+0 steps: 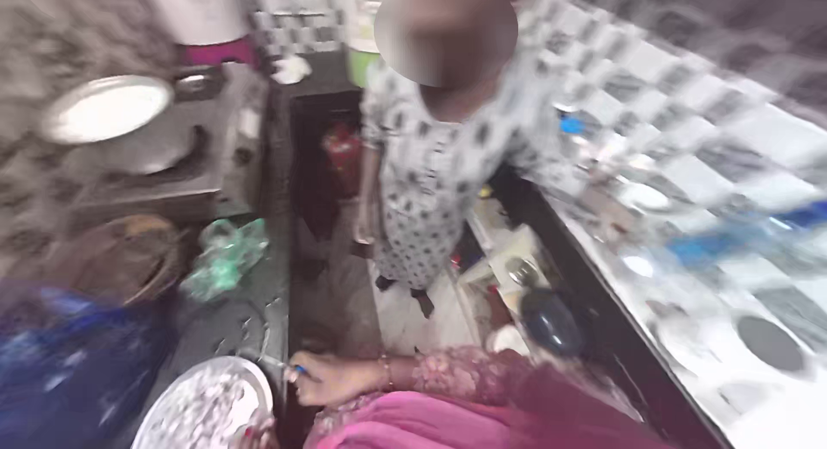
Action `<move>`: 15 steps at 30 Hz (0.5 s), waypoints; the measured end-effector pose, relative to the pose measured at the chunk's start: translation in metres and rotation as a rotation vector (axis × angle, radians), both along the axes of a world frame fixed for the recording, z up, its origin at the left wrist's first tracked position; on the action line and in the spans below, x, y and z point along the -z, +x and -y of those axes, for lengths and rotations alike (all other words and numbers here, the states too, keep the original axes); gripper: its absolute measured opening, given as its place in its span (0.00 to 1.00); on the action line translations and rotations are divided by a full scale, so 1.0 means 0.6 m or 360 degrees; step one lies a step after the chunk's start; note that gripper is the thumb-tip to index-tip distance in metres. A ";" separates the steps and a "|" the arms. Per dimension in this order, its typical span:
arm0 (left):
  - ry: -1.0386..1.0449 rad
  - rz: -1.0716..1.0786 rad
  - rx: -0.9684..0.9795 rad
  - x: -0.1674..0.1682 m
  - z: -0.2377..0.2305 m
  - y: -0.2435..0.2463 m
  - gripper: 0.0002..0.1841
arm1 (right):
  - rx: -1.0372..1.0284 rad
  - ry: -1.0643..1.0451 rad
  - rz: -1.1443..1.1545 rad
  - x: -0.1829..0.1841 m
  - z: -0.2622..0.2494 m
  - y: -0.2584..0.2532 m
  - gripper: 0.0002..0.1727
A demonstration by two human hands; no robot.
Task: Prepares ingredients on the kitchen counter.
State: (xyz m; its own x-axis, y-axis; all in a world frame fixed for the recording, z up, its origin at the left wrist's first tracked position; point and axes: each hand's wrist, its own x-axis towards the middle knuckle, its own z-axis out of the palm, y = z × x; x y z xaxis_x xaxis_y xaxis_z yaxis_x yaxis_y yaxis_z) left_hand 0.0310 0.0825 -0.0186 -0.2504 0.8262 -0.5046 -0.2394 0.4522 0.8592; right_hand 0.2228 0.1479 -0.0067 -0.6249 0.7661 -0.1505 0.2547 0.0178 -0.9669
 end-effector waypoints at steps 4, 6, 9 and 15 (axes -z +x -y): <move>0.0327 0.0398 -0.0532 0.054 0.038 -0.020 0.11 | -0.0190 -0.0079 0.0028 0.008 -0.027 -0.020 0.20; 0.0589 0.0612 -0.0687 0.050 0.054 -0.019 0.12 | -0.0239 -0.0083 0.0043 0.010 -0.042 -0.035 0.21; 0.0671 0.0592 -0.0864 0.034 0.066 -0.020 0.10 | -0.0336 -0.0069 0.0073 0.015 -0.063 -0.059 0.22; 0.0729 0.0433 -0.1127 0.039 0.090 -0.014 0.12 | -0.0598 -0.0080 0.0094 0.009 -0.095 -0.114 0.25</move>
